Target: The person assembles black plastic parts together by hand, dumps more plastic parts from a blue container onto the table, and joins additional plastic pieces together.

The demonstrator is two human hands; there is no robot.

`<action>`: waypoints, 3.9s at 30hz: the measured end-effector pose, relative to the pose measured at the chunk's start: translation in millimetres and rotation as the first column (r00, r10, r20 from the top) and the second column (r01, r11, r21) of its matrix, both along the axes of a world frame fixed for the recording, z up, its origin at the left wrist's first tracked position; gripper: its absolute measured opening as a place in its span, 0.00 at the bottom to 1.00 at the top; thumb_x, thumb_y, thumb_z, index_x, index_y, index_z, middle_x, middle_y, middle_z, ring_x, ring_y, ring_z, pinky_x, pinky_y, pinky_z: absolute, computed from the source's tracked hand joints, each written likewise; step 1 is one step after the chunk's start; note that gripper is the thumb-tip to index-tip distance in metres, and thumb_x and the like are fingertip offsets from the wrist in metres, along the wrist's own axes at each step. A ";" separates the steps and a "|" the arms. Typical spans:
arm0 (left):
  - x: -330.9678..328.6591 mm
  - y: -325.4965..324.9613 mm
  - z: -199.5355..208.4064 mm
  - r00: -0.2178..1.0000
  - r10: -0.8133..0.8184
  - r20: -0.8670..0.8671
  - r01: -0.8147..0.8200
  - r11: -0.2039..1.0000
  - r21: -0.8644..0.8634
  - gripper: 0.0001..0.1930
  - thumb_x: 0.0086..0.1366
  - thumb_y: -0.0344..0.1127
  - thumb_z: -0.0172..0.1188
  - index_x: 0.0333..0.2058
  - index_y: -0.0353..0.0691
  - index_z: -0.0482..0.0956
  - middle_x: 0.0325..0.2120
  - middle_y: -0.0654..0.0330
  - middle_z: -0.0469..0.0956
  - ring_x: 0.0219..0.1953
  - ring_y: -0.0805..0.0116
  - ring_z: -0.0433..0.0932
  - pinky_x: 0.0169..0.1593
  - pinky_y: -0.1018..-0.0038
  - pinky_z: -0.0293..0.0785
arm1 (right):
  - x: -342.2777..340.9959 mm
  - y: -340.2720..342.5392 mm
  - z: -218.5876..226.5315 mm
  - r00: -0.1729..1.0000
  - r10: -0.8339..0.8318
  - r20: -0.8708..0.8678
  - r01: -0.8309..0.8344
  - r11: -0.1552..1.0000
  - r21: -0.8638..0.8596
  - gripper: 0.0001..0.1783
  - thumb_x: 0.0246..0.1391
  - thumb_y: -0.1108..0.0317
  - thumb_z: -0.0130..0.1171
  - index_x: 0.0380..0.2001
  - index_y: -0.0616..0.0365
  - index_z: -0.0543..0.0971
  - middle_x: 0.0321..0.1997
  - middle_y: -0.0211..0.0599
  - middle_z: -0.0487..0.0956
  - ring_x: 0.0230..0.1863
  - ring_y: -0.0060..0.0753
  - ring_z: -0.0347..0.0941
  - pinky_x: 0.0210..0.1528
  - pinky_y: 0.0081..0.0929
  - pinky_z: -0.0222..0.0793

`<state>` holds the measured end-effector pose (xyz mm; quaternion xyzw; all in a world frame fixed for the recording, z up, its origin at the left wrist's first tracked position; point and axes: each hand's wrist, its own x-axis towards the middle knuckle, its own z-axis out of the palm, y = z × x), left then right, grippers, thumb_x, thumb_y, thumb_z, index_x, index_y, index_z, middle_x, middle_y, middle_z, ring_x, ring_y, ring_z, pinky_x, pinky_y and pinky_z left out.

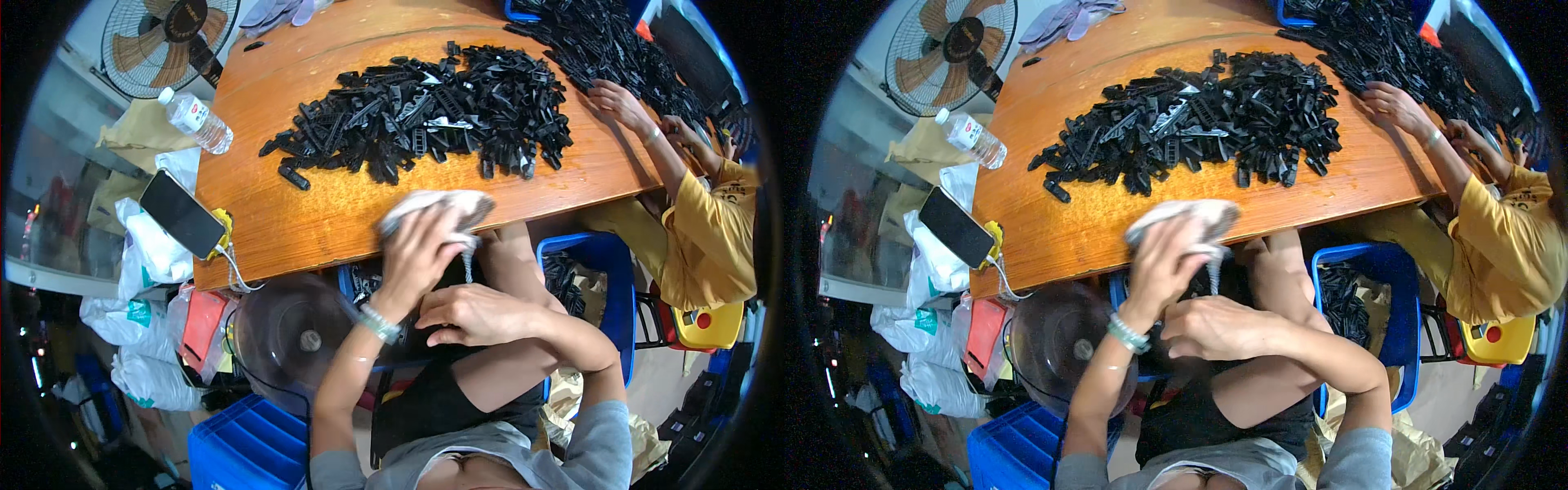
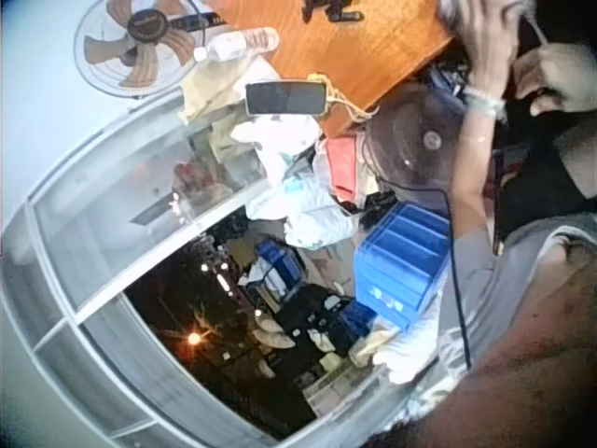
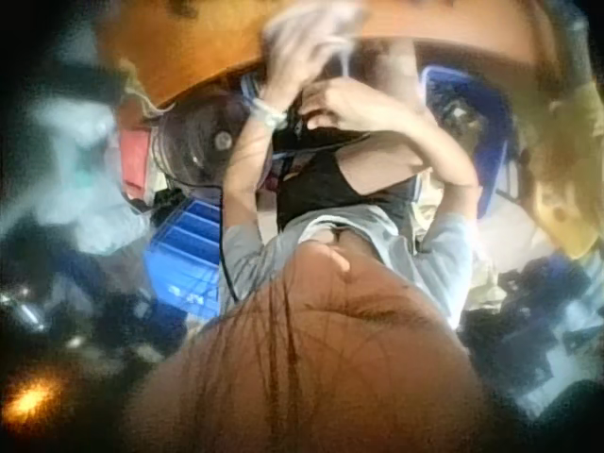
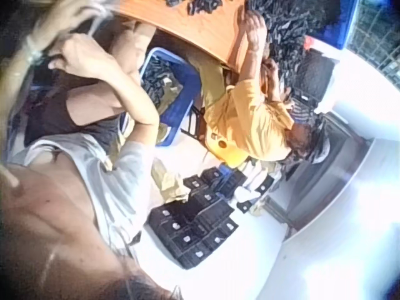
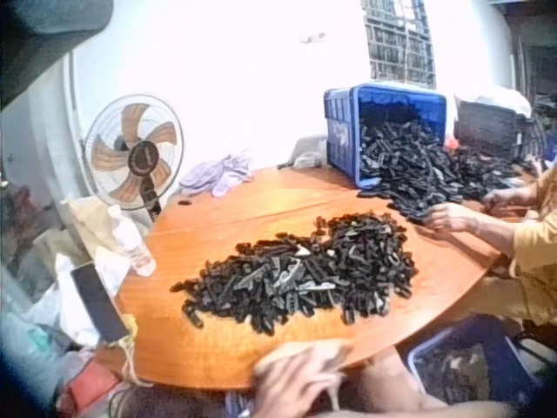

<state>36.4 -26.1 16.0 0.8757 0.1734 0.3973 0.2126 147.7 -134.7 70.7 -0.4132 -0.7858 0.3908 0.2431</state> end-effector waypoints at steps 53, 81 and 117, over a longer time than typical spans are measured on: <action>-15.4 164.1 29.9 0.798 0.556 -0.233 -0.526 0.831 0.183 0.15 0.54 0.32 0.64 0.41 0.33 0.77 0.35 0.51 0.75 0.39 0.53 0.75 0.44 0.63 0.73 | 37.3 74.0 -48.2 0.696 -0.688 -0.205 0.693 0.719 -0.060 0.18 0.49 0.75 0.62 0.45 0.64 0.77 0.39 0.45 0.77 0.40 0.39 0.75 0.44 0.30 0.71; -206.2 -19.9 -65.5 0.864 0.446 0.233 -0.005 0.471 -0.882 0.12 0.50 0.14 0.61 0.35 0.31 0.76 0.41 0.51 0.77 0.42 0.66 0.77 0.44 0.72 0.80 | 55.3 68.4 -57.4 0.635 -0.769 0.075 0.690 0.608 0.393 0.13 0.44 0.70 0.66 0.35 0.64 0.81 0.33 0.44 0.75 0.39 0.46 0.71 0.44 0.36 0.66; -61.6 61.3 -0.7 0.983 0.161 0.091 -0.092 0.853 -0.514 0.13 0.50 0.34 0.72 0.32 0.35 0.80 0.26 0.59 0.77 0.30 0.71 0.74 0.34 0.74 0.69 | 42.4 64.6 -34.4 0.967 -0.235 -0.093 0.228 0.970 -0.082 0.08 0.44 0.75 0.65 0.32 0.61 0.83 0.37 0.45 0.79 0.41 0.42 0.76 0.45 0.32 0.70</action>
